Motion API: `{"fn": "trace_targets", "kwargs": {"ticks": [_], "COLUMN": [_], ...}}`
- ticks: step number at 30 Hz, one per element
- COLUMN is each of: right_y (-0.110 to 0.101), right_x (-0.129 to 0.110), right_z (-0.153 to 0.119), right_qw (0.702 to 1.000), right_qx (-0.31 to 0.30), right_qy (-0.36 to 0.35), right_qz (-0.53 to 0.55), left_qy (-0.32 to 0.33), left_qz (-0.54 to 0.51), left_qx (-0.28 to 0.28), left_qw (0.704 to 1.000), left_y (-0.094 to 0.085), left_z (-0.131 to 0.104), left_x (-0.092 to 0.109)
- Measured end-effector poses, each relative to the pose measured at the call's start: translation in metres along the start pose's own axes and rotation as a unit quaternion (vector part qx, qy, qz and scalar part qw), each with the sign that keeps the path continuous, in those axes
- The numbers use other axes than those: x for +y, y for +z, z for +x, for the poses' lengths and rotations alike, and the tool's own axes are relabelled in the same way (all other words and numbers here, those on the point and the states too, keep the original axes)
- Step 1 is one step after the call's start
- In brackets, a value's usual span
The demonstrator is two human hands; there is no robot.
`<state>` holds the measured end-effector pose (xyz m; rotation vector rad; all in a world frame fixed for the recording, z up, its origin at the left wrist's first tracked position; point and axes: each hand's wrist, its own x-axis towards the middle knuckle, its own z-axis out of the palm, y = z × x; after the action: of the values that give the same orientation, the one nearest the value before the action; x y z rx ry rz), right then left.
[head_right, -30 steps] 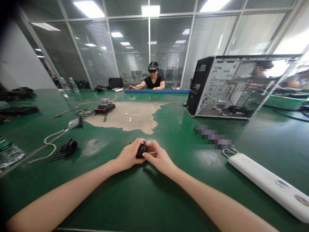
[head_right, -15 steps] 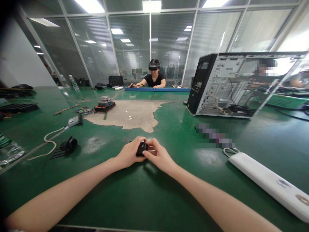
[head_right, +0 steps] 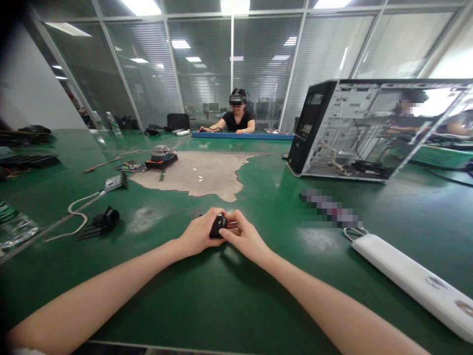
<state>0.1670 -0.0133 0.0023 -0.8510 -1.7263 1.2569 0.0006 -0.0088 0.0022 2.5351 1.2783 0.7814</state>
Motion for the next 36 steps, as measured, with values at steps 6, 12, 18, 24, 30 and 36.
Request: {"fn": "trace_targets", "kwargs": {"ticks": [6,12,18,24,30,36], "right_y": [0.0028,0.0005,0.0011,0.0021,0.0003,0.0009], "right_x": [0.0009,0.0029,-0.0004,0.0055,-0.0002,0.0035], "right_z": [0.0031,0.0024,-0.0006,0.0057,0.002,0.0049], "right_qw": [0.999,1.0,0.999,0.999,1.0,0.998], "right_qx": [0.042,0.015,0.029,0.047,0.009,0.05], "right_qy": [-0.006,0.015,-0.007,0.02,0.016,-0.006], "right_qz": [0.014,-0.003,0.027,-0.004,0.013,0.028], "left_qy": [-0.004,0.0,0.001,0.001,-0.001,0.004], "left_qz": [-0.002,0.0,0.004,0.005,0.001,0.0], "left_qx": [0.004,0.004,0.004,0.006,0.006,0.008], "left_qw": [1.0,1.0,1.0,1.0,1.0,1.0], "left_y": [-0.0005,0.0004,-0.0011,-0.0002,-0.0002,-0.0009], "left_z": [0.0,-0.0002,-0.0002,-0.0003,-0.0006,-0.0004], "left_x": [0.0005,-0.0005,-0.0001,-0.0001,0.0,0.0007]}}
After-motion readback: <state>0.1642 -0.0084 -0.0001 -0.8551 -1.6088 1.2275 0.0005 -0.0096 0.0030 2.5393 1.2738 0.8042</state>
